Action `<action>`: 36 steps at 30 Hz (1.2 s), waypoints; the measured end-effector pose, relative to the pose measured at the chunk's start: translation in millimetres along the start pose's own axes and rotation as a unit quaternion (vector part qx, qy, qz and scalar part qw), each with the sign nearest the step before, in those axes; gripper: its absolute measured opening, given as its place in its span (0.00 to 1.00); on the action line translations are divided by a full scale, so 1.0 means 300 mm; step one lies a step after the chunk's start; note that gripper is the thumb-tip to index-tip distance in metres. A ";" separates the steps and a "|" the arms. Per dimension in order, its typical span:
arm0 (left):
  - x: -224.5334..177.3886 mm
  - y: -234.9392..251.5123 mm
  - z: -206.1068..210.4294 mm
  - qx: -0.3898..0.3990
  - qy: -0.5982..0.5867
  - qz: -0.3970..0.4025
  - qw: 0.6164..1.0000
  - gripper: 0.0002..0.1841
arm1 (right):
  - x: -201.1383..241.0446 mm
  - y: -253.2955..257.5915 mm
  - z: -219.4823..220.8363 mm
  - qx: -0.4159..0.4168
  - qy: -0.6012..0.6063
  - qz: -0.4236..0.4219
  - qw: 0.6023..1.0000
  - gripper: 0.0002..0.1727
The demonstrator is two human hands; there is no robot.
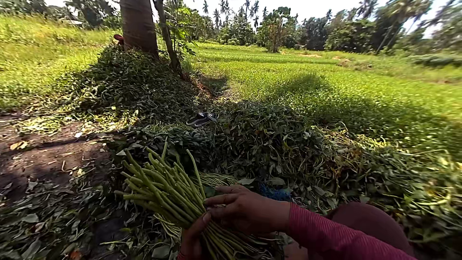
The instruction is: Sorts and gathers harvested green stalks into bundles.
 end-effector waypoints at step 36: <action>0.004 -0.022 0.049 0.177 -0.014 0.002 0.984 0.11 | -0.032 0.111 0.085 -0.160 -0.140 0.144 0.966 0.51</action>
Point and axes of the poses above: each hand's wrist, its own y-axis towards the middle knuckle, its own z-axis out of the palm, x = y × z, the point moved 10 cm from there along y, towards the middle knuckle, and after that the axes turned 2 degrees about -y, right-handed, at the moved point
